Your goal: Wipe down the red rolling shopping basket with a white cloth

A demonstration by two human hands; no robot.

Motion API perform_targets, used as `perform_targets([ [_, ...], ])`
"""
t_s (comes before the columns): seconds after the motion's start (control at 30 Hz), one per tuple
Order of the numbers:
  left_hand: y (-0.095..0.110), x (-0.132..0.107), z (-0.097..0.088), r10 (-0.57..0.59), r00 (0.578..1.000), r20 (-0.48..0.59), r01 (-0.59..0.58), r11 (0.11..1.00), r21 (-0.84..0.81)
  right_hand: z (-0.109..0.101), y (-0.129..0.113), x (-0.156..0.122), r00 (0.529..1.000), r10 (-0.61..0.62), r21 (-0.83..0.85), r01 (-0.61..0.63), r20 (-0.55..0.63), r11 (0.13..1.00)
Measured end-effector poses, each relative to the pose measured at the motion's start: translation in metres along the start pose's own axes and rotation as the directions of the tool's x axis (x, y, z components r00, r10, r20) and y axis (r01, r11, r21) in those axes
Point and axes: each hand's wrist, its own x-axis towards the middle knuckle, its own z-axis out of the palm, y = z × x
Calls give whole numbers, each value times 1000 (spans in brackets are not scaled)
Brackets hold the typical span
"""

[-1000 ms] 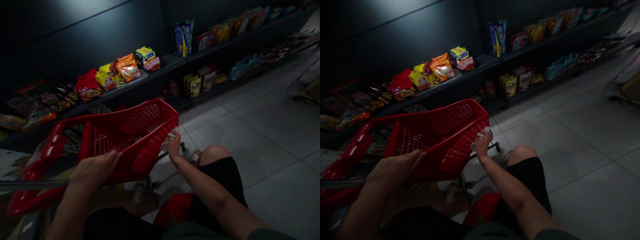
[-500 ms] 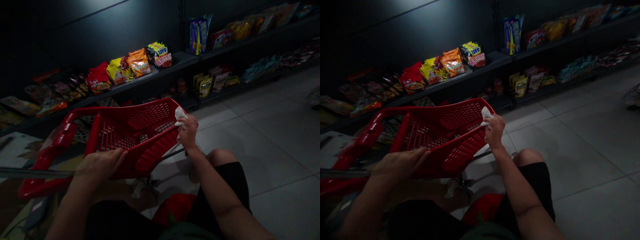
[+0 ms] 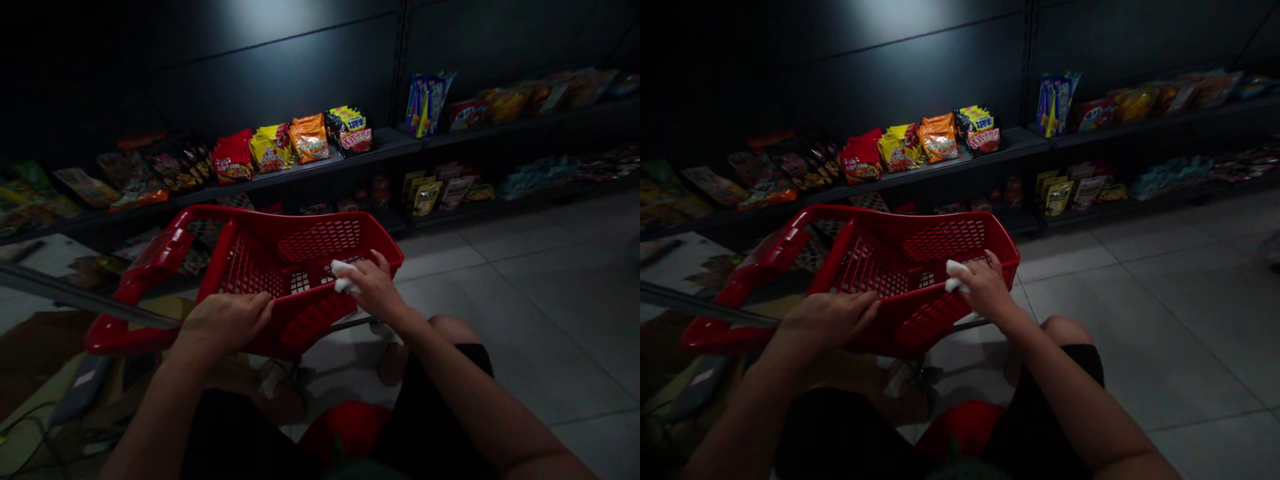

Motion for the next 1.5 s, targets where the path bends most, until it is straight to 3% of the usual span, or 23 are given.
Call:
perform_targets([
  [0.1,-3,-3,3,8,1000,-10,-8,1000,11,-20,49,-21,990,128,-110,-134,-59,985],
  [0.2,-7,-1,5,18,1000,-18,-18,1000,-16,-29,65,-29,983,171,-169,-180,-70,969],
  [0.37,-35,10,18,-36,999,-34,36,999,-21,-31,37,-26,986,164,-241,-156,12,958],
  [0.5,-52,31,31,-101,994,-45,100,995,-28,-24,16,-23,980,197,-238,-192,-3,952],
  [0.6,-28,61,37,-89,993,-75,84,995,-62,-13,10,-15,976,215,-211,-216,-27,953],
  [0.67,4,83,39,-29,994,-101,19,995,-99,-1,9,-11,974,217,-164,-224,-60,961],
  [0.77,53,109,43,56,971,-233,-106,973,-207,27,14,-16,963,185,10,-187,-197,982],
  [0.87,78,119,52,4,924,-382,-113,958,-263,66,18,-36,885,183,226,-91,-428,970],
  [0.93,81,120,60,-35,896,-442,-98,956,-276,93,16,-54,807,289,353,-108,-515,929],
  [1.03,77,120,66,-67,875,-480,-77,959,-273,130,10,-81,731,492,510,-229,-472,829],
  [1.13,76,125,66,-74,872,-484,-64,963,-263,155,5,-101,705,612,605,-325,-358,727],
  [1.23,80,129,63,-84,877,-473,-52,962,-268,160,2,-100,614,739,665,-431,-278,609],
  [1.3,83,131,61,-95,882,-462,-47,957,-286,149,-2,-86,522,807,699,-468,-275,541],
  [1.37,85,131,59,-103,886,-452,-42,952,-302,134,-6,-69,460,837,725,-462,-296,511],
  [1.4,86,131,58,-104,889,-445,-41,952,-304,127,-6,-63,450,837,734,-447,-310,512],
  [1.5,88,131,55,-97,901,-422,-35,954,-296,125,-1,-60,483,814,729,-421,-323,539],
])
